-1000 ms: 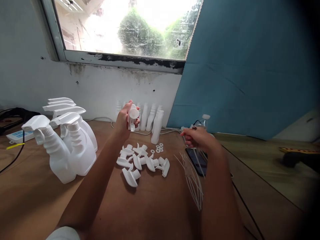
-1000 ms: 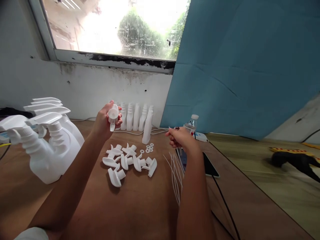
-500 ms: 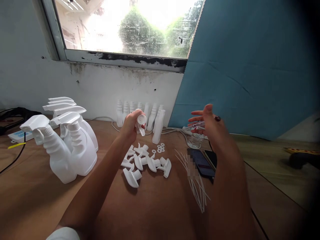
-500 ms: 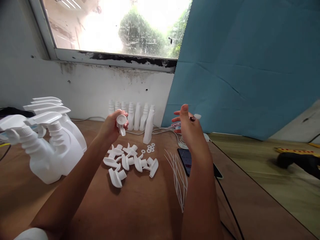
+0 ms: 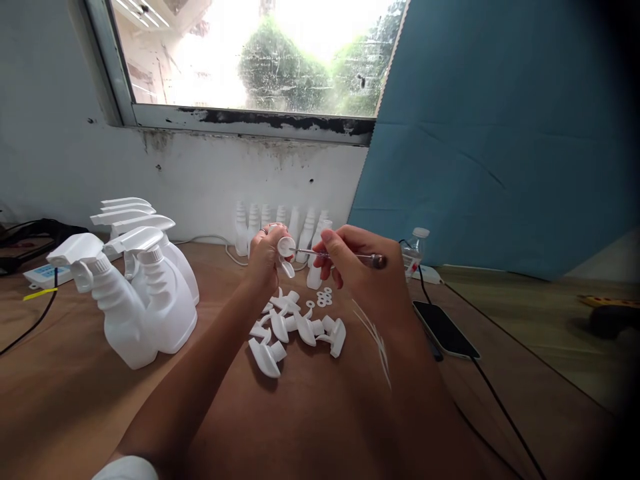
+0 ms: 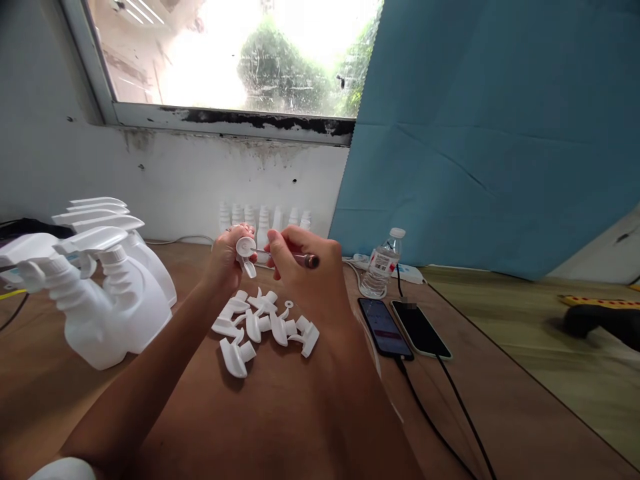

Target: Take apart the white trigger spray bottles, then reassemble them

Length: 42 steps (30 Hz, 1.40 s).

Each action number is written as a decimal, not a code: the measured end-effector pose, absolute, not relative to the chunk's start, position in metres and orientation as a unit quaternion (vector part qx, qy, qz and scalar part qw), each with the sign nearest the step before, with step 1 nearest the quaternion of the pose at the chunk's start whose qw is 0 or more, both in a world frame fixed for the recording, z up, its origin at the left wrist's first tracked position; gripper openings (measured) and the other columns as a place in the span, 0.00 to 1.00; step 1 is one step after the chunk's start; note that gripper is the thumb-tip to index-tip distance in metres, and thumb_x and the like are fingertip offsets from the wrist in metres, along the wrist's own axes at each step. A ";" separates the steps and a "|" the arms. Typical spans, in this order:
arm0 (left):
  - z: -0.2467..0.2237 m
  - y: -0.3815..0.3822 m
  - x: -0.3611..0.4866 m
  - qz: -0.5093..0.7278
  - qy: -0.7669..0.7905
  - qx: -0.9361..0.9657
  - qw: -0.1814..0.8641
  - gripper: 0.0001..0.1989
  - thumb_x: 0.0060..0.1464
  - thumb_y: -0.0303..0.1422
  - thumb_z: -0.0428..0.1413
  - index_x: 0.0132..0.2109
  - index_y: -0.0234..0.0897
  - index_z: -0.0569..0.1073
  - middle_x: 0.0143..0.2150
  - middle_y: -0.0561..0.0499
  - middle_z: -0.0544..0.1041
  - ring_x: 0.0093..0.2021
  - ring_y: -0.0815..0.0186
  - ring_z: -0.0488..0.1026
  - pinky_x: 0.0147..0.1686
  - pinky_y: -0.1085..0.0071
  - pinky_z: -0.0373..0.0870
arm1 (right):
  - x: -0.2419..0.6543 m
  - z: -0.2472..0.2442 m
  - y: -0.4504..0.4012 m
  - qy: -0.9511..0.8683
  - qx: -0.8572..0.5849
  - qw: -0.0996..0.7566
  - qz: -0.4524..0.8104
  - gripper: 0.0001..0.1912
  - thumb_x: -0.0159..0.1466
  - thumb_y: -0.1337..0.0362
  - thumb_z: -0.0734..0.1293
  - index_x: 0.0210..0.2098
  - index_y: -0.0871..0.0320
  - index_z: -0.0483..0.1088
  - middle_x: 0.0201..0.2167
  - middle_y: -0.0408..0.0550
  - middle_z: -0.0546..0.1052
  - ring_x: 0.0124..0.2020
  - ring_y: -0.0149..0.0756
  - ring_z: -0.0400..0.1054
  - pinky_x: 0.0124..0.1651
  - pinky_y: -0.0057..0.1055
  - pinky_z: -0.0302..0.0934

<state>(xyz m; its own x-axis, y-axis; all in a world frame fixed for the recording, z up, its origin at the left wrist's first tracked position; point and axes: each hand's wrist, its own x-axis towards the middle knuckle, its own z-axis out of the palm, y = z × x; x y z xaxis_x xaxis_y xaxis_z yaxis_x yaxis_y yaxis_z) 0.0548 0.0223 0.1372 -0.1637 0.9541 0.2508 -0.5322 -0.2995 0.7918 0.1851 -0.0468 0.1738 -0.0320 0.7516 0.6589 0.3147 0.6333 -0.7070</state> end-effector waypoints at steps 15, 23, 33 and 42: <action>0.137 0.004 0.072 0.812 0.253 0.361 0.384 0.07 0.44 0.25 0.53 0.32 0.39 0.63 0.25 0.59 0.62 0.21 0.76 0.58 0.23 0.79 0.57 | 0.155 0.161 -0.047 -0.572 -0.400 0.693 0.180 0.18 0.64 0.64 0.58 0.18 0.56 0.58 0.13 0.38 0.64 0.12 0.24 0.57 0.15 0.24 0.51; 0.138 0.001 0.074 0.807 0.246 0.356 0.403 0.07 0.45 0.25 0.53 0.32 0.39 0.63 0.25 0.59 0.59 0.21 0.76 0.57 0.22 0.79 0.57 | 0.158 0.156 -0.047 -0.616 -0.393 0.678 0.083 0.18 0.66 0.64 0.57 0.20 0.56 0.58 0.14 0.39 0.65 0.14 0.24 0.58 0.19 0.24 0.53; 0.130 0.012 0.072 0.791 0.246 0.299 0.473 0.08 0.46 0.29 0.55 0.30 0.38 0.60 0.23 0.60 0.58 0.19 0.76 0.59 0.21 0.79 0.61 | 0.154 0.142 -0.036 -0.636 -0.374 0.675 0.022 0.18 0.67 0.63 0.56 0.20 0.57 0.58 0.15 0.39 0.65 0.15 0.24 0.58 0.21 0.25 0.53; 0.134 0.018 0.065 0.785 0.242 0.295 0.488 0.07 0.44 0.28 0.54 0.28 0.37 0.60 0.26 0.59 0.61 0.19 0.78 0.60 0.22 0.80 0.66 | 0.150 0.134 -0.031 -0.618 -0.337 0.706 0.077 0.18 0.68 0.61 0.57 0.22 0.58 0.63 0.17 0.41 0.71 0.18 0.26 0.65 0.23 0.25 0.59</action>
